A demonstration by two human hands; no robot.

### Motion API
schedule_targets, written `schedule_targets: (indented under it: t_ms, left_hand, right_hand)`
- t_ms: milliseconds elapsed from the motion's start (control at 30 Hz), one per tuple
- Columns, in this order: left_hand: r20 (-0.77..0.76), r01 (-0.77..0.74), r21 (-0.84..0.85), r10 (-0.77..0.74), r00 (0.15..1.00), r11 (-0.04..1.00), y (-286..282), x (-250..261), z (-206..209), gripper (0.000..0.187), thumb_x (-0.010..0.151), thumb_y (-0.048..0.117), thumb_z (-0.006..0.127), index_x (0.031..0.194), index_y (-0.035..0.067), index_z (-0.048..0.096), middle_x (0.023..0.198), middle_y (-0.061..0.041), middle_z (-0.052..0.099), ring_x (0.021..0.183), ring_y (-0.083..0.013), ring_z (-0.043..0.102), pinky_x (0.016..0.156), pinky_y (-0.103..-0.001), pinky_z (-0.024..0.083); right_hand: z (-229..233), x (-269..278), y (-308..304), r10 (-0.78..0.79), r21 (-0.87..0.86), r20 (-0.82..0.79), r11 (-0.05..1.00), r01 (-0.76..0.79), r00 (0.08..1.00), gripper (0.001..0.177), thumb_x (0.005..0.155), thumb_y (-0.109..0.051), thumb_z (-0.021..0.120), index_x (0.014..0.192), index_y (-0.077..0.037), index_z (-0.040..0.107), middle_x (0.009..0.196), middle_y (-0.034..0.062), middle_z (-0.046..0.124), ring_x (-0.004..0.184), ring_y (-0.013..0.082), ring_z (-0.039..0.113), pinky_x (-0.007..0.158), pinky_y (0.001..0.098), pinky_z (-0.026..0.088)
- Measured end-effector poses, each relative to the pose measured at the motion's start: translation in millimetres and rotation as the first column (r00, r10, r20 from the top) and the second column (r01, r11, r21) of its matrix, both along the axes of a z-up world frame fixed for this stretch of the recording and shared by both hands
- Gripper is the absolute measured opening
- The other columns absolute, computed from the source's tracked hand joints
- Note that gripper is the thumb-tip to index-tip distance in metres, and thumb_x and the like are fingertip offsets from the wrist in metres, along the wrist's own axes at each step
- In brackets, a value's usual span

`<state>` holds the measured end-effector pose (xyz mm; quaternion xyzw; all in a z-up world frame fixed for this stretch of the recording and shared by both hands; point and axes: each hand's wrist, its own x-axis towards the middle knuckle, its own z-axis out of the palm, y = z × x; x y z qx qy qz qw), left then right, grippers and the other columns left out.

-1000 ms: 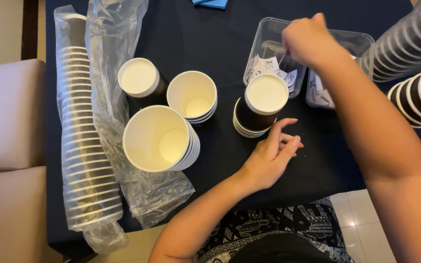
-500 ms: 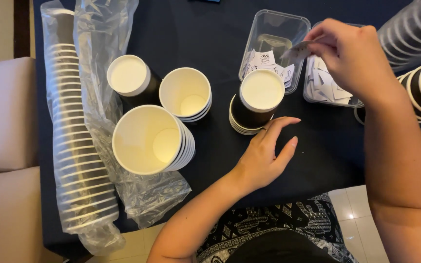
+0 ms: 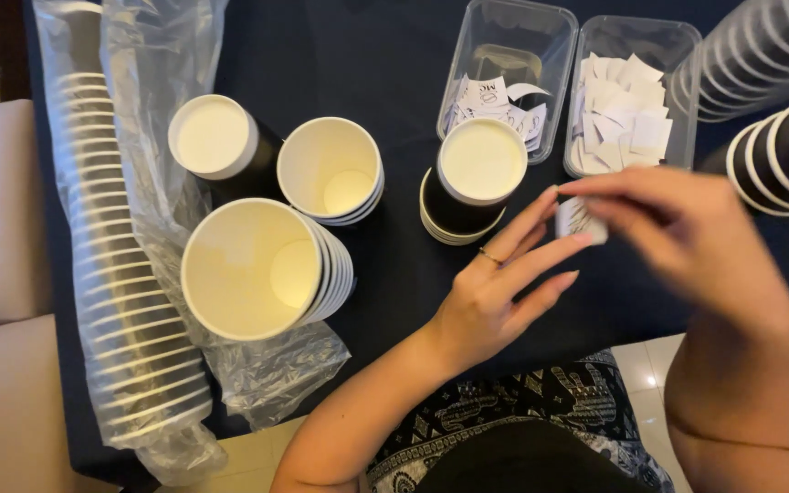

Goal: Applying logo stickers to the exterior of paper coffee cups.

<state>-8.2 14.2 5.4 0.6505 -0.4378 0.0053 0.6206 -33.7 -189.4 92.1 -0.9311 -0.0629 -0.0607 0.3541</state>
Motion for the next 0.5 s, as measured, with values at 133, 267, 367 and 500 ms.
schedule_targets:
  t_ms: [133, 267, 367, 500]
  left_hand:
    - [0.025, -0.208, -0.072, 0.210, 0.977, 0.975, -3.0, 3.1, 2.1, 0.028, 0.099, 0.000, 0.076, 0.126, 0.003, 0.069, 0.136, -0.017, 0.065, 0.119, -0.0240, 0.074, 0.117, -0.032, 0.055]
    - [-0.218, -0.301, -0.132, 0.269, 0.938, 0.944, 0.2, 4.5, 8.9, 0.023, 0.090, -0.001, 0.081, 0.111, 0.005, 0.074, 0.111, -0.014, 0.075, 0.096, -0.0152, 0.074, 0.092, -0.025, 0.067]
    - [-0.300, -0.327, -0.203, 0.259, 0.918, 0.923, 1.5, 4.8, 15.6, 0.023, 0.087, -0.004, 0.082, 0.108, 0.000, 0.073, 0.109, -0.018, 0.073, 0.097, -0.0185, 0.075, 0.091, -0.028, 0.069]
    - [-0.301, -0.348, -0.187, 0.284, 0.910, 0.919, 0.6, 2.9, 12.0, 0.025, 0.084, 0.001, 0.085, 0.106, 0.002, 0.073, 0.109, -0.017, 0.072, 0.096, -0.0170, 0.075, 0.088, -0.027, 0.070]
  right_hand:
    - [-16.1, -17.3, 17.9, -0.159, 0.250, -0.048, 0.954, 0.166, 0.986, 0.025, 0.093, -0.001, 0.072, 0.117, 0.000, 0.069, 0.098, 0.0110, 0.075, 0.084, 0.0128, 0.069, 0.080, 0.0216, 0.055]
    - [-38.5, -25.2, 21.1, -0.247, 0.501, -0.139, 0.818, 0.284, 0.959, 0.017, 0.093, 0.001, 0.071, 0.109, 0.003, 0.067, 0.098, 0.0130, 0.074, 0.086, 0.0154, 0.070, 0.081, 0.0216, 0.056]
    - [-41.6, -33.8, 31.4, -0.231, 0.541, -0.202, 0.784, 0.305, 0.952, 0.010, 0.089, 0.000, 0.073, 0.098, 0.004, 0.072, 0.094, 0.0150, 0.077, 0.086, 0.0178, 0.074, 0.087, 0.0243, 0.060]
    - [-43.9, -39.1, 35.7, -0.238, 0.555, -0.133, 0.786, 0.272, 0.962, 0.004, 0.091, 0.004, 0.070, 0.094, 0.005, 0.072, 0.097, 0.0170, 0.075, 0.088, 0.0194, 0.072, 0.087, 0.0250, 0.058]
